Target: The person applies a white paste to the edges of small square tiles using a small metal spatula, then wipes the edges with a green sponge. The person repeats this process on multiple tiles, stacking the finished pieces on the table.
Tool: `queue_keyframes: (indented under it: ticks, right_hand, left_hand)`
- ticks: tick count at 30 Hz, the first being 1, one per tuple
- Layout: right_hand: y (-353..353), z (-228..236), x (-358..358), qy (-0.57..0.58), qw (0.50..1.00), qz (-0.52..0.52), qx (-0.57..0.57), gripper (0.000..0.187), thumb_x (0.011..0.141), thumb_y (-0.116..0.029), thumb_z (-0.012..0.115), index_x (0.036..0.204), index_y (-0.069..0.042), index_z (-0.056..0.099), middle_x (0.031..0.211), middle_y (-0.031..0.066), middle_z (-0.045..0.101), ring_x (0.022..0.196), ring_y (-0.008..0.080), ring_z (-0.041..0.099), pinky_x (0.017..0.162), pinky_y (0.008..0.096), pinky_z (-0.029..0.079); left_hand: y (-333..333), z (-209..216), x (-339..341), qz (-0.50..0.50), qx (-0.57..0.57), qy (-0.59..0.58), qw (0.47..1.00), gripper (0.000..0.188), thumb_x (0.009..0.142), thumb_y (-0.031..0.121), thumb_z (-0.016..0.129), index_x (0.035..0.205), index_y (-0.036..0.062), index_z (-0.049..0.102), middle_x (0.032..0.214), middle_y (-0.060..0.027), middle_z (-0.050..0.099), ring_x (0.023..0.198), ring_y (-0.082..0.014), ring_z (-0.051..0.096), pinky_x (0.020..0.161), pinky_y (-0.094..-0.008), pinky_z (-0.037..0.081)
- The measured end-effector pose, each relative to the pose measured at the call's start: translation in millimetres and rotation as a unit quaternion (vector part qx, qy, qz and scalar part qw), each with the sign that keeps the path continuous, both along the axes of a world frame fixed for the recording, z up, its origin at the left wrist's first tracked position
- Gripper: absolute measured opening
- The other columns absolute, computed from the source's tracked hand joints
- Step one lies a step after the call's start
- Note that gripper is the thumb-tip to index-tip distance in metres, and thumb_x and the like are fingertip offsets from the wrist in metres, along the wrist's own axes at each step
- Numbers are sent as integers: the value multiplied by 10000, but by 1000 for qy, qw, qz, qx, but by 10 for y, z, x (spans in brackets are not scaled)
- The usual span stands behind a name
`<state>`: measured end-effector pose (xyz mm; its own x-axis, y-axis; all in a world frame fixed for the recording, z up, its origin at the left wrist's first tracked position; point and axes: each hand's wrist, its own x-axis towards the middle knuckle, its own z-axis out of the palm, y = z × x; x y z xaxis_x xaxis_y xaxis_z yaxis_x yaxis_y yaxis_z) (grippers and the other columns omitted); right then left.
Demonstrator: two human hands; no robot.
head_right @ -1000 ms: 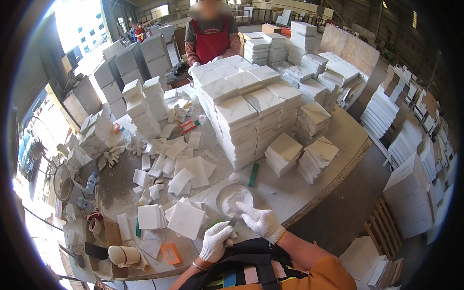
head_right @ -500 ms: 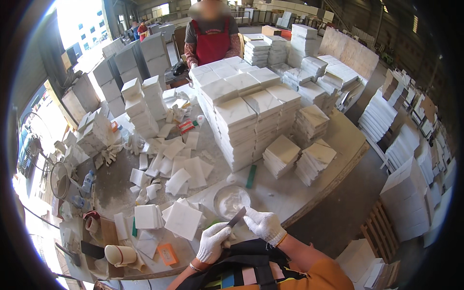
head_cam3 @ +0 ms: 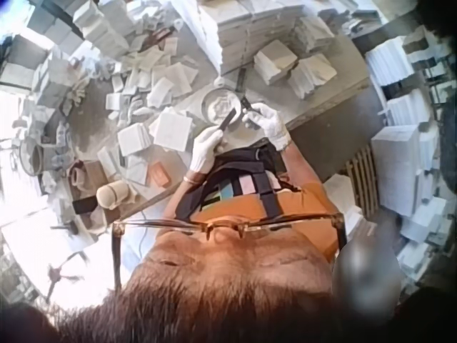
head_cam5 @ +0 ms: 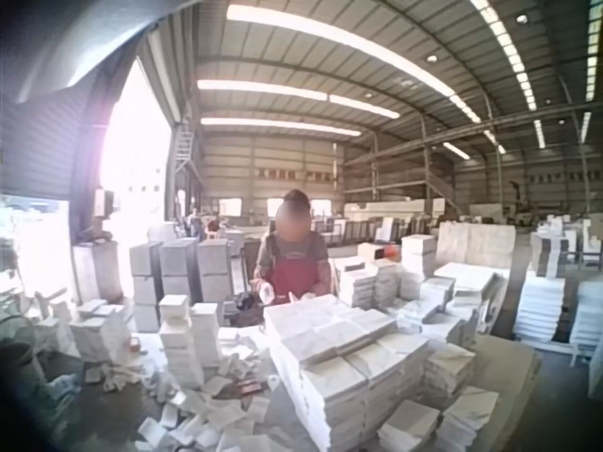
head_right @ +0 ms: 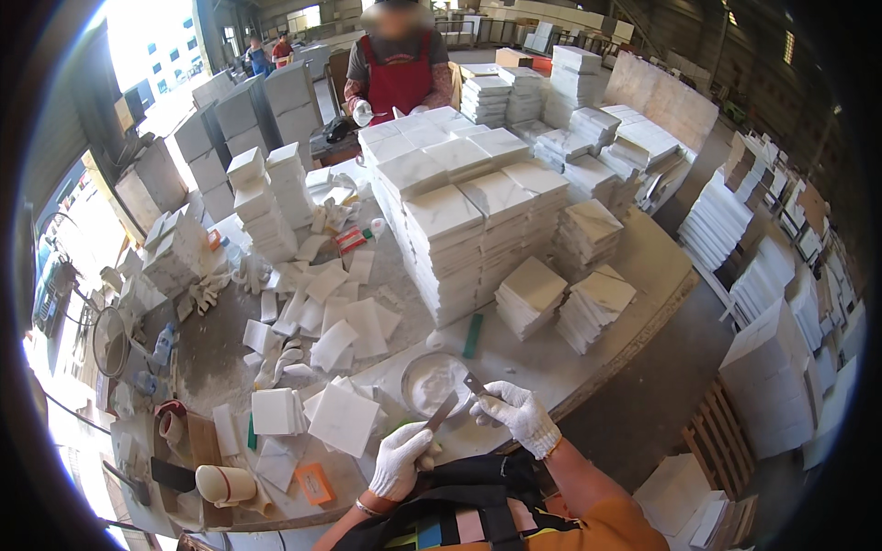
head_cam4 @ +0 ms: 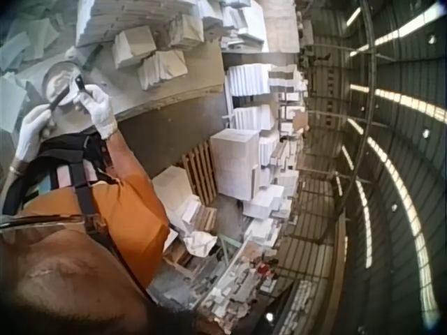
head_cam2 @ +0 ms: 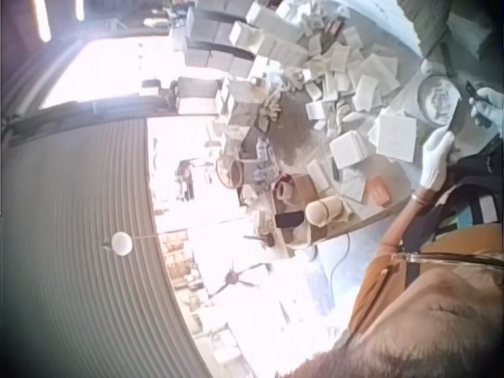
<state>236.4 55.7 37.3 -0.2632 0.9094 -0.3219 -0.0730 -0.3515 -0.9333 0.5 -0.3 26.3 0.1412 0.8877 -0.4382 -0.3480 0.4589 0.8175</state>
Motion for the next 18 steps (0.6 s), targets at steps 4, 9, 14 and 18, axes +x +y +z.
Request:
queue_keyframes:
  ticks: [4,9,14,18]
  right_hand:
    - [-39,-105,-147,11,995,32,98,244,949,-156,694,1139,-2,684,1056,40,684,987,112,622,913,264,475]
    - [-113,-208,-289,-54,988,128,72,278,923,-134,715,1158,13,697,1173,73,633,1093,144,593,984,294,445]
    - [-64,-122,-292,-19,997,58,41,249,920,-148,720,1100,24,716,1068,65,695,1009,126,625,924,276,476]
    - [64,-117,-171,-47,996,-21,69,211,904,-110,722,1068,23,718,981,34,720,923,102,635,857,251,487]
  left_hand:
    - [12,-5,3,-9,-12,-2,1000,268,946,207,621,1104,-6,655,797,-52,678,582,-85,561,550,-215,427]
    - [12,-9,-2,-45,-18,18,999,279,959,212,619,1128,-6,662,810,-50,683,598,-82,576,564,-214,446]
    - [10,24,-17,-71,12,41,997,294,968,202,624,1148,-29,655,815,-53,685,620,-85,593,585,-221,473]
    - [6,24,-22,-63,15,41,997,289,968,195,629,1135,-40,655,818,-60,686,631,-91,604,590,-226,484]
